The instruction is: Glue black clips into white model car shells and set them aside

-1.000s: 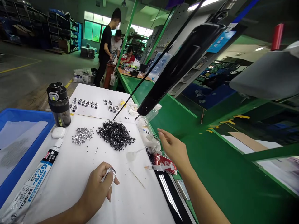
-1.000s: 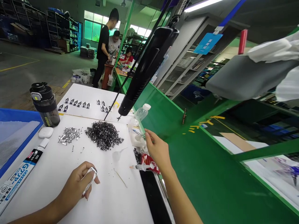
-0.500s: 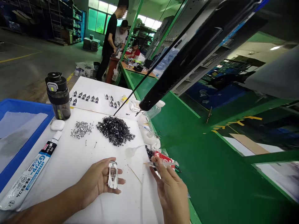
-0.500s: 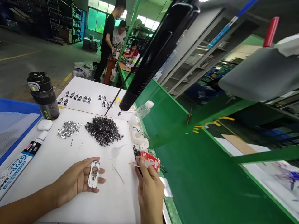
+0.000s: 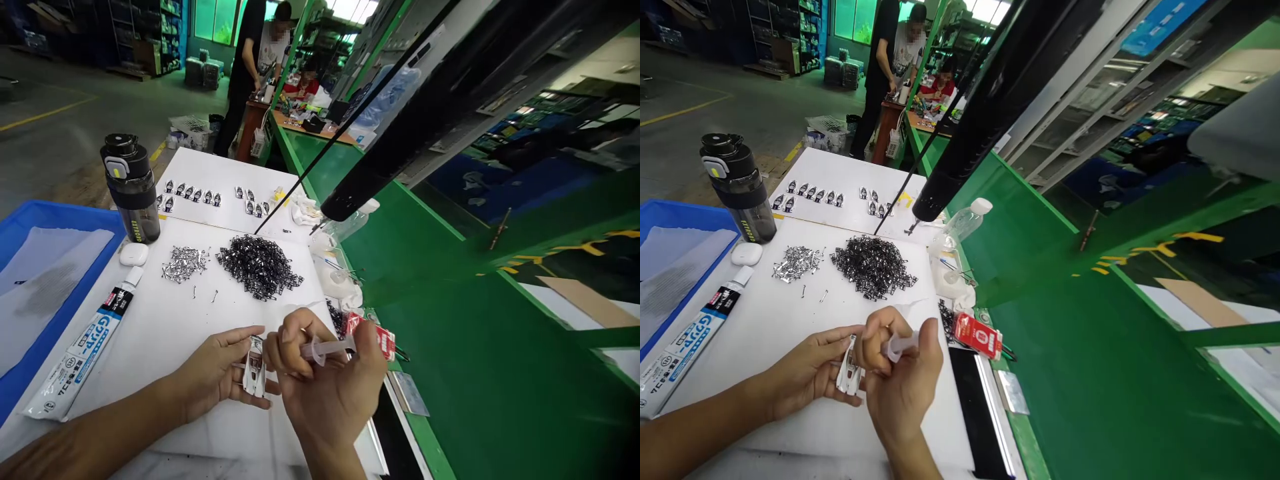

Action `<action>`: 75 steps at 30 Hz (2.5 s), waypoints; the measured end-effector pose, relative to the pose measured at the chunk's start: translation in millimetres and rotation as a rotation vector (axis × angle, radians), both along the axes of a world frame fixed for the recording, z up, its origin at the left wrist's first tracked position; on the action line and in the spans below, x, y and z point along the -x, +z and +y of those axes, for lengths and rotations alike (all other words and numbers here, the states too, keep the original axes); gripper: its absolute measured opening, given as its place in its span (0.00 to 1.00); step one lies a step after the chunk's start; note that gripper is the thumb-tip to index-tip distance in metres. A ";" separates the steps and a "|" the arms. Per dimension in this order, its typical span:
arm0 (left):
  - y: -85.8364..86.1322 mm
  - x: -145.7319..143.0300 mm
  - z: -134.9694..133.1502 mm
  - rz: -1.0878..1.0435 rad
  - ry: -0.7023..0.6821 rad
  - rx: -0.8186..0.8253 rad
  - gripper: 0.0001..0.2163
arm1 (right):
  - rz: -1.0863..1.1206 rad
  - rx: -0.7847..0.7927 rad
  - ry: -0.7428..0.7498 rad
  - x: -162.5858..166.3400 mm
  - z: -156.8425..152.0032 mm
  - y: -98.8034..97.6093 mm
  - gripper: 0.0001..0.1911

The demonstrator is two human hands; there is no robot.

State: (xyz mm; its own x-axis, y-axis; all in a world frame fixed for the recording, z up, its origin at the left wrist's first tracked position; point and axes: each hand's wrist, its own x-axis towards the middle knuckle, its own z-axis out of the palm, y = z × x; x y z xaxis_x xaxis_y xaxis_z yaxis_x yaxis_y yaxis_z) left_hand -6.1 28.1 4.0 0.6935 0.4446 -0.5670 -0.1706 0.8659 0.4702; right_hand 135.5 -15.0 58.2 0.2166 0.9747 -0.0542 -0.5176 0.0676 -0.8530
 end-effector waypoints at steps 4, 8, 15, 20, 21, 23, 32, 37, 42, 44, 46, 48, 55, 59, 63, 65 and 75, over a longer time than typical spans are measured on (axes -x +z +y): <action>-1.8 0.9 0.4 -0.007 -0.011 0.020 0.22 | 0.139 -0.028 -0.169 3.4 3.4 -20.9 0.29; 0.7 1.3 1.4 -0.004 -0.010 0.035 0.23 | 0.126 -0.029 -0.260 2.8 6.8 -23.0 0.28; -8.8 2.7 1.2 -0.070 0.000 0.036 0.17 | 0.092 0.017 -0.275 6.7 9.1 -20.7 0.26; -11.2 2.0 1.7 -0.074 -0.013 0.035 0.13 | 0.067 0.024 -0.272 9.0 10.2 -22.4 0.27; -9.2 1.7 2.3 -0.048 -0.017 0.035 0.13 | 0.061 0.026 -0.263 9.3 10.4 -22.4 0.27; -4.1 1.2 3.5 -0.010 -0.021 0.034 0.15 | 0.050 0.030 -0.251 9.1 10.2 -22.6 0.27; 5.8 1.8 4.1 0.025 -0.011 0.027 0.18 | 0.012 0.013 -0.201 3.1 4.0 -28.8 0.28; -6.5 2.9 1.8 -0.042 0.004 0.034 0.18 | 0.004 -0.019 -0.268 11.8 6.3 -24.2 0.29; -13.2 2.8 0.2 -0.098 0.029 0.026 0.14 | -0.013 -0.073 -0.280 16.0 6.4 -25.9 0.30; -10.3 2.9 0.7 -0.069 0.025 0.032 0.13 | -0.017 -0.077 -0.285 16.5 5.4 -26.8 0.30; -7.4 3.1 1.3 -0.054 0.021 0.038 0.14 | -0.023 -0.085 -0.276 16.8 4.4 -26.8 0.30; -6.7 3.4 1.6 -0.060 0.020 0.036 0.15 | -0.034 -0.091 -0.275 16.8 3.5 -25.8 0.30; -9.9 2.4 0.1 -0.070 0.029 0.005 0.16 | -0.085 -0.091 -0.309 14.9 3.4 -24.1 0.30; -4.1 2.5 0.7 -0.024 0.027 -0.017 0.18 | -0.092 -0.084 -0.337 19.1 2.8 -23.6 0.31; -0.6 2.8 1.5 -0.020 0.028 -0.006 0.18 | -0.171 -0.094 -0.372 12.8 -4.9 -12.1 0.33; 1.0 2.7 1.8 -0.006 0.035 0.007 0.17 | -0.248 -0.162 -0.531 1.1 -6.9 -8.5 0.31; 8.0 2.5 2.6 0.049 0.013 0.016 0.14 | -0.290 -0.015 -0.852 -36.2 5.0 -29.0 0.22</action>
